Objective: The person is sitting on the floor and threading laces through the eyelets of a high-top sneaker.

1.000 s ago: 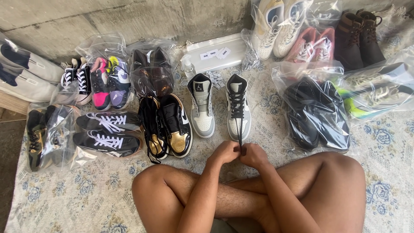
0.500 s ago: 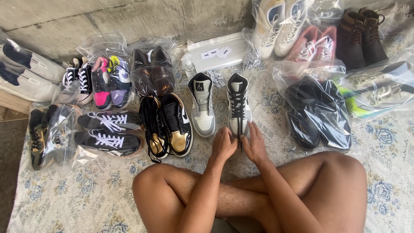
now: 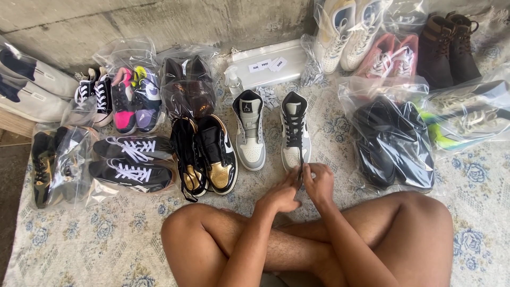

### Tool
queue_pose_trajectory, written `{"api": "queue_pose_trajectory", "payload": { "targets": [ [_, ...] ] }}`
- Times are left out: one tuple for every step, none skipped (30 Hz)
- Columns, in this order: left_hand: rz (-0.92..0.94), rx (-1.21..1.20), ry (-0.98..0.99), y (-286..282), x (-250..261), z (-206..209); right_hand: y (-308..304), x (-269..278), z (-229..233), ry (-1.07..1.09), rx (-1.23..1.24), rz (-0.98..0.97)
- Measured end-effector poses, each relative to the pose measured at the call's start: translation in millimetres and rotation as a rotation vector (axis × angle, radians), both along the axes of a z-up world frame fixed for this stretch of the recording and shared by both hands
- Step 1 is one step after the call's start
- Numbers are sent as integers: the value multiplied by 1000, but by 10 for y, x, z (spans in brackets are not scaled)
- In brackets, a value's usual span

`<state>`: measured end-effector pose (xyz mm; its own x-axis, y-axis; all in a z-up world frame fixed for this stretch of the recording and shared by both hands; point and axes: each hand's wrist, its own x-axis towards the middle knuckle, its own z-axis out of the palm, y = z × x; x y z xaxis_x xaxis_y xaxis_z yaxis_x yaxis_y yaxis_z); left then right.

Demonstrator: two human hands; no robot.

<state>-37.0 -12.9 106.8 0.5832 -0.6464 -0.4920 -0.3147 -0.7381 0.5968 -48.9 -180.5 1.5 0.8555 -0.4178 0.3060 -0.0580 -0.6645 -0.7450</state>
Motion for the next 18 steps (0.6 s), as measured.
{"api": "queue_pose_trajectory", "payload": {
  "targets": [
    [4,-4,0,17,-12,145,-22,73,-43,0,-4,4],
    [-53,76,119,38,-23,289,-41,147,-87,81,5,-35],
    [-110,156,239,55,-32,431,-66,227,-131,161,12,-74],
    [-105,150,238,66,-13,306,-3,291,195,160,7,-69],
    [-136,156,270,89,-6,180,78,343,515,277,103,-28],
    [-168,162,302,112,4,55,162,398,836,395,198,12],
    [-162,160,304,96,10,112,231,473,921,397,196,17],
    [-5,15,258,77,19,169,299,550,1006,390,101,16],
    [150,-128,208,62,38,223,370,633,1087,381,8,13],
    [153,-127,208,37,103,-5,414,715,1087,381,8,16],
    [263,-153,88,9,173,-234,455,802,1087,384,-80,28],
    [371,-178,-33,-18,247,-464,497,892,1086,386,-169,40],
    [375,-179,-29,-38,298,-475,515,944,1082,389,-171,44],
    [420,-162,-132,-57,352,-489,534,999,1075,406,-209,50],
    [464,-144,-233,-71,396,-505,557,1045,1065,425,-247,56],
    [470,-143,-228,-75,408,-484,555,1078,992,430,-249,61],
    [543,-166,-221,-89,428,-460,540,1114,924,443,-239,56],
    [617,-189,-215,-104,447,-434,524,1149,858,455,-228,51]
  ]
}}
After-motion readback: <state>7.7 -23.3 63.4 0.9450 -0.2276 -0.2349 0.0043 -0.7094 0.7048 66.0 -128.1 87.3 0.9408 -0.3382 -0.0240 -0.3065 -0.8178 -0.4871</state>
